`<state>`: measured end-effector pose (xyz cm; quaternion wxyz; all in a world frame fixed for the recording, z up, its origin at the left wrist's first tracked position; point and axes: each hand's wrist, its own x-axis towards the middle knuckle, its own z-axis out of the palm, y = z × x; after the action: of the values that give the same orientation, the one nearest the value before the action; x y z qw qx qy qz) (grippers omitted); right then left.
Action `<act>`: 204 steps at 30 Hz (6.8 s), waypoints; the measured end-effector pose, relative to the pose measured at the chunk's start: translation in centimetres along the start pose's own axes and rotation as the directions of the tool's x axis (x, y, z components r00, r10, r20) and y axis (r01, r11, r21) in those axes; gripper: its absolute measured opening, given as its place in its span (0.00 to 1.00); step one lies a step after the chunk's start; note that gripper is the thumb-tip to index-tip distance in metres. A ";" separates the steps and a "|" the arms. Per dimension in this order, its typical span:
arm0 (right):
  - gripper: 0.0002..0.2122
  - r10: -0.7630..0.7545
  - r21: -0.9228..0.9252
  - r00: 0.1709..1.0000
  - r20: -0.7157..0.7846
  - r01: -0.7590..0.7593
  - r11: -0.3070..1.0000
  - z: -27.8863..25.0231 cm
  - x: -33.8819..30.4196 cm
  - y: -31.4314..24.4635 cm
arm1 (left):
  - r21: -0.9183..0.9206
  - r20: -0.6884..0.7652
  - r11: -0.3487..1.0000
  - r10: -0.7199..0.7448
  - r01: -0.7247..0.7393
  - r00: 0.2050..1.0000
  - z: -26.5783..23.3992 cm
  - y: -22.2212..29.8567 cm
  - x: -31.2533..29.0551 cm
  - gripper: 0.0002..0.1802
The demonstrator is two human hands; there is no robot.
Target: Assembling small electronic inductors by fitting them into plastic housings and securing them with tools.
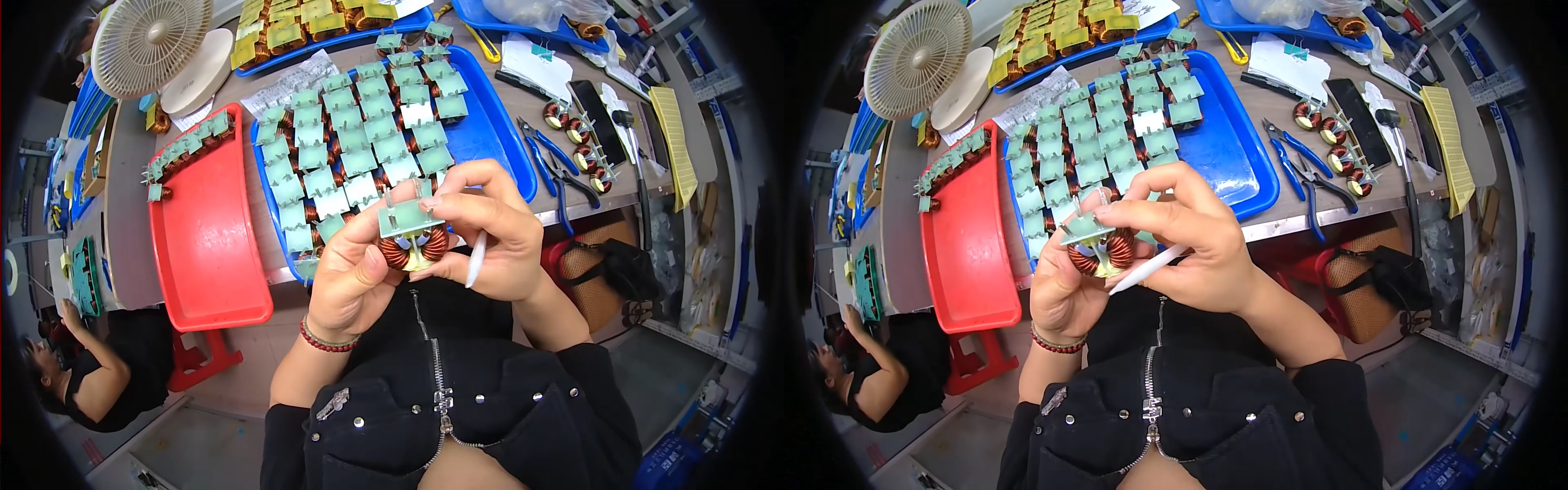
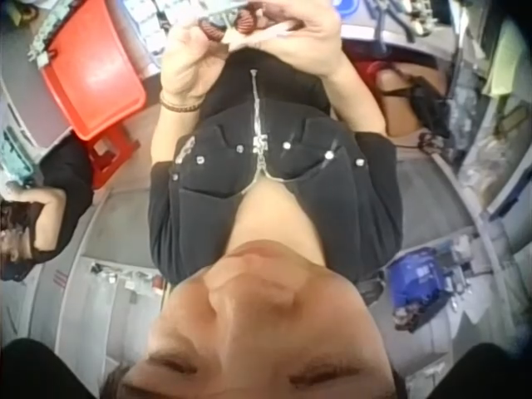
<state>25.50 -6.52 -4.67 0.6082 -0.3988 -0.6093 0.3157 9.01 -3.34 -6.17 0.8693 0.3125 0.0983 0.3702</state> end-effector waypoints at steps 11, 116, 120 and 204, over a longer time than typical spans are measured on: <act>0.18 -0.243 -0.043 0.970 0.004 0.243 0.969 -0.8 0.3 1.4 | 0.201 -0.111 0.971 0.154 -0.130 0.982 1.4 -0.5 0.4 0.37; 0.24 -0.214 -0.274 0.968 -0.129 0.173 0.946 0.1 -4.9 -3.9 | 0.062 0.050 0.998 -0.019 0.016 0.999 4.8 -0.5 -2.4 0.40; 0.25 -0.078 0.060 0.996 -0.050 0.081 0.995 -0.2 -4.5 -3.9 | -0.063 0.006 0.996 -0.061 0.061 0.998 4.9 -0.8 -2.7 0.45; 0.40 0.182 0.050 0.929 0.323 -0.209 0.977 0.9 -0.1 -0.3 | 0.397 0.035 0.917 -0.050 0.032 0.998 -2.1 3.9 -2.0 0.38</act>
<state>24.53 -6.62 -4.54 0.4844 -0.3760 -0.6423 0.4598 4.50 -1.66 -5.55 0.7977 0.4878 0.1582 0.3173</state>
